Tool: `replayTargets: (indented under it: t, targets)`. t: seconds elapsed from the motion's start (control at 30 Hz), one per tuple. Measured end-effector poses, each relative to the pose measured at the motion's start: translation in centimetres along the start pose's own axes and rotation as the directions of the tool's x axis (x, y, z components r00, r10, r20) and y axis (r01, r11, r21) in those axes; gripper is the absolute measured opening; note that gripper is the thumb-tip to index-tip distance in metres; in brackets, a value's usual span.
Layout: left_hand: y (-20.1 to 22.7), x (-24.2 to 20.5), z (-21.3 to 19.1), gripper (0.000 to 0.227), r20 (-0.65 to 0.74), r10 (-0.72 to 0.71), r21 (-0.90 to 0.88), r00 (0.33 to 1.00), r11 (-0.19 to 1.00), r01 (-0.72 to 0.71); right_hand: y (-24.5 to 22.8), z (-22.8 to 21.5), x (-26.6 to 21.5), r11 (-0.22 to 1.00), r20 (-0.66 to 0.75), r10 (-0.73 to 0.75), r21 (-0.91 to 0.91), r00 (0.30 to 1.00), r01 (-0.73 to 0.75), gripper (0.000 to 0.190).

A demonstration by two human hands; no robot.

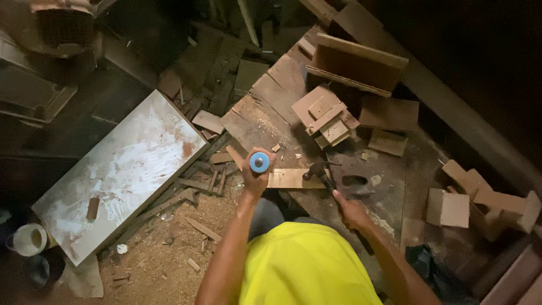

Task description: The person uses a hammer to drive nails into a small wooden piece held against a blue cylindrical guide. They repeatedly strike the nail, pause to inspect the wood, and continue hammering until the nail is fully set.

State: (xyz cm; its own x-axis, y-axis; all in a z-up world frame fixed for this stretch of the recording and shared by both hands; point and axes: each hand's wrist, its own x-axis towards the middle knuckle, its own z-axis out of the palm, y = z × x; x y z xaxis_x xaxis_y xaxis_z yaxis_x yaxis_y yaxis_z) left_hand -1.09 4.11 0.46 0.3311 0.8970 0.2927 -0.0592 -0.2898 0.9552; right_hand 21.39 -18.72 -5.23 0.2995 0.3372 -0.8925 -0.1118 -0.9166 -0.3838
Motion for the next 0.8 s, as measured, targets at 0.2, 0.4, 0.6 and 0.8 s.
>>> replayTargets:
  t: [0.2,0.4,0.6,0.8]
  targets:
    - [-0.8,-0.6,0.3,0.015,-0.002,-0.067,-0.071,0.998,0.995,0.067,-0.9,0.3,-1.3,0.995,-0.059,-0.063,-0.08,0.996,0.058,0.073]
    - [-1.3,-0.2,0.6,0.016,0.006,-0.01,0.062,1.0,0.998,0.01,-7.4,0.1,-6.5,0.892,-0.102,-0.103,-0.449,0.989,0.047,0.062]
    - [-1.6,0.3,2.1,0.022,-0.01,0.005,0.156,1.0,0.988,-0.003,-15.2,-1.4,-18.4,0.716,-0.143,-0.675,-0.361,0.723,0.597,0.039]
    - [-2.6,0.2,2.3,0.021,-0.015,0.013,0.16,1.0,0.987,-0.011,-17.5,-0.6,-22.5,0.666,-0.136,-0.658,-0.563,0.74,0.489,0.028]
